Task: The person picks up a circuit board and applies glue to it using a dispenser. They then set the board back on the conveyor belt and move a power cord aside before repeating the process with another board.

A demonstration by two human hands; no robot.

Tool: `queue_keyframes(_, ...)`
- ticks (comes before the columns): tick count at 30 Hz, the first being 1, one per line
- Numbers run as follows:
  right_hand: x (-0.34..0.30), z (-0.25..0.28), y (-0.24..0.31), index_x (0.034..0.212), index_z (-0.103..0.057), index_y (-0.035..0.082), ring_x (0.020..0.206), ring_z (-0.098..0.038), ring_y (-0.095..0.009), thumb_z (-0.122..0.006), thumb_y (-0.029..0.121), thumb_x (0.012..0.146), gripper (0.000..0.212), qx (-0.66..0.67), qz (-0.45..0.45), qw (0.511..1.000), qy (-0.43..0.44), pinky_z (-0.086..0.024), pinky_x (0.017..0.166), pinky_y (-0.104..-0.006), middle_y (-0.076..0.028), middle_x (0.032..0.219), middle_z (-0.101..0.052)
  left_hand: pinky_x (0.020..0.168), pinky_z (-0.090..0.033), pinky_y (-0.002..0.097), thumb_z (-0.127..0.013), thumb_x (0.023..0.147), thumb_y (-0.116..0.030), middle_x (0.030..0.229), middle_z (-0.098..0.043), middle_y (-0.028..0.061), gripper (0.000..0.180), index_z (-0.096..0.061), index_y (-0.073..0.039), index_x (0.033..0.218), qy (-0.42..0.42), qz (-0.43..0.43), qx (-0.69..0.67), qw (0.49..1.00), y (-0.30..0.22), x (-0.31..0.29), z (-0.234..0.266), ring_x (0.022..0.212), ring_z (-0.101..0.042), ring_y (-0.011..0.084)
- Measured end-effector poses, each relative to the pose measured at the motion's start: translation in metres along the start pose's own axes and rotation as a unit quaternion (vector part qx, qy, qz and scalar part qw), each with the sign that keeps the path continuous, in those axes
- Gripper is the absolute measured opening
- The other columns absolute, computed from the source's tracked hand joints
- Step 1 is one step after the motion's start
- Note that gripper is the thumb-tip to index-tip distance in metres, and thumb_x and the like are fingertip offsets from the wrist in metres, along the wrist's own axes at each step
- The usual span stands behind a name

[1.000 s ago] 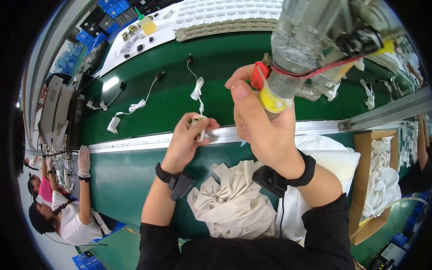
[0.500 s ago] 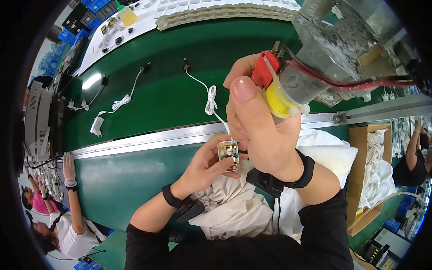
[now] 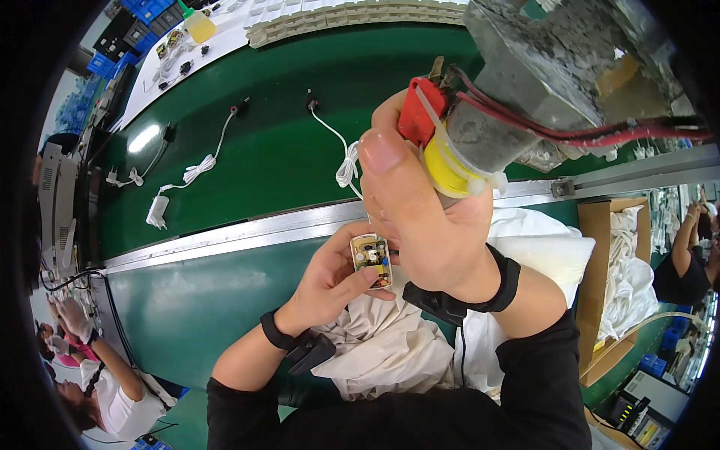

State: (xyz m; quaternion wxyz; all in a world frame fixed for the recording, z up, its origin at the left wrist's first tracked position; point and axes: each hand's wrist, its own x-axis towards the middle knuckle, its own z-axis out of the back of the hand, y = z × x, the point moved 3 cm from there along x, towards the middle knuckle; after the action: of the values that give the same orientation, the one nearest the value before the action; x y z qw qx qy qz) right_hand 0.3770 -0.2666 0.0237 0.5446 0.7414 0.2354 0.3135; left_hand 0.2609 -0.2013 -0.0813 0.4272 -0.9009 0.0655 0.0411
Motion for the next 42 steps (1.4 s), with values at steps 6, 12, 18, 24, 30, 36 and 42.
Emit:
queue_keyframes(6, 0.002, 0.0, 0.004, 0.093, -0.037, 0.01, 0.035, -0.023, -0.006, -0.043, 0.046, 0.094, 0.036, -0.018, -0.017, 1.0, -0.012, -0.02, 0.035, -0.0228, 0.002, 0.046, -0.03, 0.084, -0.054, 0.0313, -0.045, 0.092, 0.001, 0.128, -0.048, 0.0121, 0.045, -0.031, -0.005, 0.134, -0.001, -0.002, -0.002, 1.0, 0.0, 0.001, -0.001, 0.116, -0.05, 0.0176)
queue_keyframes(12, -0.004, -0.003, 0.009, 0.097, -0.036, 0.009, 0.036, -0.024, -0.006, -0.04, 0.049, 0.094, 0.04, -0.023, -0.045, 0.999, -0.012, -0.02, 0.036, -0.0232, 0.003, 0.046, -0.03, 0.085, -0.054, 0.0334, -0.043, 0.094, -0.002, 0.127, -0.049, 0.0123, 0.042, -0.033, -0.007, 0.133, -0.042, 0.011, -0.003, 0.999, 0.002, 0.004, 0.012, 0.117, -0.05, 0.0193)
queue_keyframes(18, -0.013, -0.007, 0.001, 0.096, -0.033, 0.011, 0.036, -0.025, -0.006, -0.043, 0.051, 0.092, 0.041, -0.029, -0.01, 0.998, 0.052, -0.022, 0.036, -0.0232, 0.003, 0.047, -0.031, 0.086, -0.054, 0.036, -0.042, 0.095, -0.004, 0.126, -0.05, 0.0122, 0.039, -0.034, -0.009, 0.133, -0.061, -0.009, -0.056, 0.997, -0.002, -0.001, 0.02, 0.117, -0.051, 0.0218)
queue_keyframes(24, -0.014, -0.009, -0.002, 0.095, -0.031, 0.013, 0.036, -0.025, -0.006, -0.047, 0.052, 0.091, 0.043, -0.026, -0.021, 0.997, 0.064, -0.022, 0.036, -0.0231, 0.003, 0.047, -0.032, 0.086, -0.055, 0.037, -0.042, 0.095, -0.005, 0.126, -0.05, 0.0116, 0.039, -0.035, -0.01, 0.133, -0.056, -0.013, -0.06, 0.997, -0.004, -0.002, 0.021, 0.118, -0.051, 0.0227)
queue_keyframes(30, -0.016, -0.012, -0.005, 0.098, -0.031, 0.012, 0.036, -0.026, -0.006, -0.046, 0.054, 0.09, 0.046, -0.033, -0.029, 0.998, 0.053, -0.023, 0.036, -0.023, 0.003, 0.047, -0.032, 0.085, -0.055, 0.0366, -0.043, 0.094, -0.005, 0.126, -0.051, 0.0113, 0.04, -0.035, -0.011, 0.133, -0.062, -0.013, -0.066, 0.996, -0.001, -0.001, 0.022, 0.117, -0.051, 0.0224)
queue_keyframes(36, -0.019, -0.011, -0.009, 0.101, -0.031, 0.011, 0.036, -0.027, -0.006, -0.045, 0.054, 0.091, 0.047, -0.031, -0.042, 0.998, 0.045, -0.022, 0.036, -0.0229, 0.003, 0.047, -0.032, 0.092, -0.05, 0.0416, -0.039, 0.098, -0.017, 0.132, -0.044, 0.0136, 0.041, -0.029, -0.008, 0.137, -0.021, -0.016, -0.118, 0.993, 0.0, 0.0, 0.017, 0.12, -0.048, 0.0227)
queue_keyframes(42, -0.03, -0.003, -0.01, 0.103, -0.032, 0.01, 0.036, -0.027, -0.006, -0.045, 0.054, 0.091, 0.048, -0.025, -0.057, 0.997, 0.044, -0.022, 0.036, -0.0229, 0.003, 0.047, -0.032, 0.098, -0.044, 0.0448, -0.034, 0.099, -0.028, 0.136, -0.039, 0.0147, 0.046, -0.024, -0.006, 0.14, 0.015, -0.003, -0.129, 0.992, -0.004, -0.008, 0.015, 0.122, -0.046, 0.0234)
